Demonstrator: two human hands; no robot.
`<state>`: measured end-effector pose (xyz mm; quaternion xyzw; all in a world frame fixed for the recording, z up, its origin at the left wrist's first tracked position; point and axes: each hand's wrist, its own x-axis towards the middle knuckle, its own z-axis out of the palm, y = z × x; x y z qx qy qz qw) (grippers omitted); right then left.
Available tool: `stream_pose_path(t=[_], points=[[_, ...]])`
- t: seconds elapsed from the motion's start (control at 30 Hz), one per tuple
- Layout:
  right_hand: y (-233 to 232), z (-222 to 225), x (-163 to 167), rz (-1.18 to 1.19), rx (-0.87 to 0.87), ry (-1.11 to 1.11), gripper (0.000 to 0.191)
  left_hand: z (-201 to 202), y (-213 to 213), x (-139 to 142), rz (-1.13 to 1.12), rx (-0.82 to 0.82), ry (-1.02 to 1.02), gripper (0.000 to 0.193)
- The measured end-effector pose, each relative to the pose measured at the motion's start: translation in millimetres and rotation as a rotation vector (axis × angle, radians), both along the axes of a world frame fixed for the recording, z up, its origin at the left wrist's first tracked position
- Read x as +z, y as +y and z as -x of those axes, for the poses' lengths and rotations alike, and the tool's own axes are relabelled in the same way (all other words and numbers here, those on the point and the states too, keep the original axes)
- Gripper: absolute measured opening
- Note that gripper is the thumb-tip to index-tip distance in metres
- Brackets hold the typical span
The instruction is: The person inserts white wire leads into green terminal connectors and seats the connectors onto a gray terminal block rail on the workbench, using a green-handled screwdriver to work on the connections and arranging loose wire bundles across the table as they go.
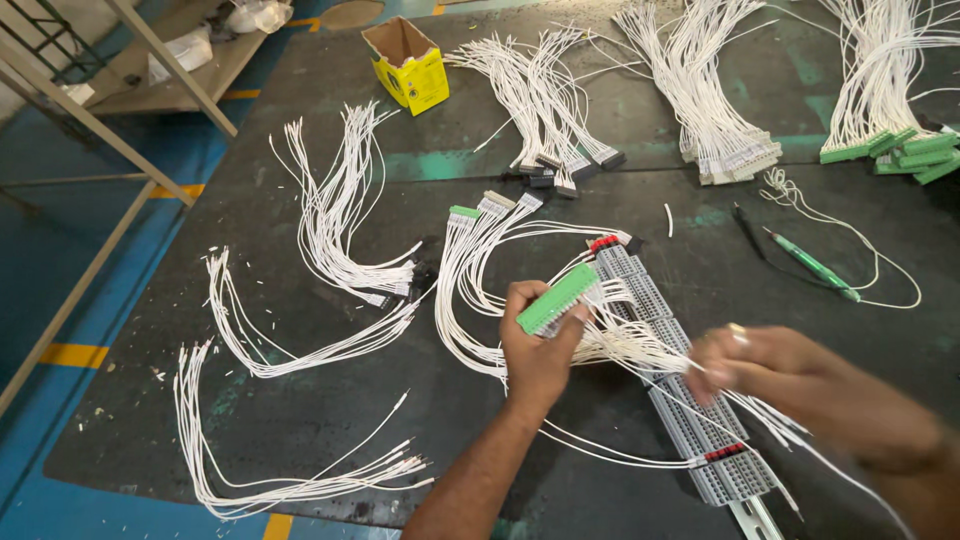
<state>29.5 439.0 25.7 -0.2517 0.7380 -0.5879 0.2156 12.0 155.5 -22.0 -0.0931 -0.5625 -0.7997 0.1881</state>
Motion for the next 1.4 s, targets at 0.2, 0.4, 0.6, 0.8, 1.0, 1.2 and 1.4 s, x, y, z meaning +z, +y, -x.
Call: stream_pose_path(t=[0.2, 0.4, 0.6, 0.8, 1.0, 1.2, 1.4], points=[[128.1, -0.6, -45.7, -0.158, -0.208, -0.426, 0.023, 11.0, 2.8, -18.4, -0.041, 0.122, -0.005, 0.033], [170.8, 6.8, -56.1, -0.034, -0.291, -0.4, 0.026, 47.2, -6.6, -17.7, -0.187, 0.162, -0.087, 0.037], [224.3, 4.7, -51.5, -0.019, -0.35, -0.341, 0.021, 64.4, 33.4, -29.7, -0.279, 0.155, -0.148, 0.038], [241.9, 36.8, -48.4, 0.034, -0.453, -0.287, 0.024, 55.3, 30.4, -19.9, -0.336, 0.04, -0.001, 0.043], [191.9, 70.4, -57.2, -0.003, -0.568, -0.12, 0.028, -20.6, -5.7, 8.0, -0.263, -0.078, 0.086, 0.045], [148.0, 96.8, -44.5, -0.024, -0.677, 0.08, 0.033, -96.1, -72.4, 87.2, 0.502, -0.091, 0.193, 0.029], [114.3, 128.8, -15.6, -0.105, -0.734, 0.3, 0.037, -90.0, -89.5, 90.1, 0.251, 0.036, 0.331, 0.042]])
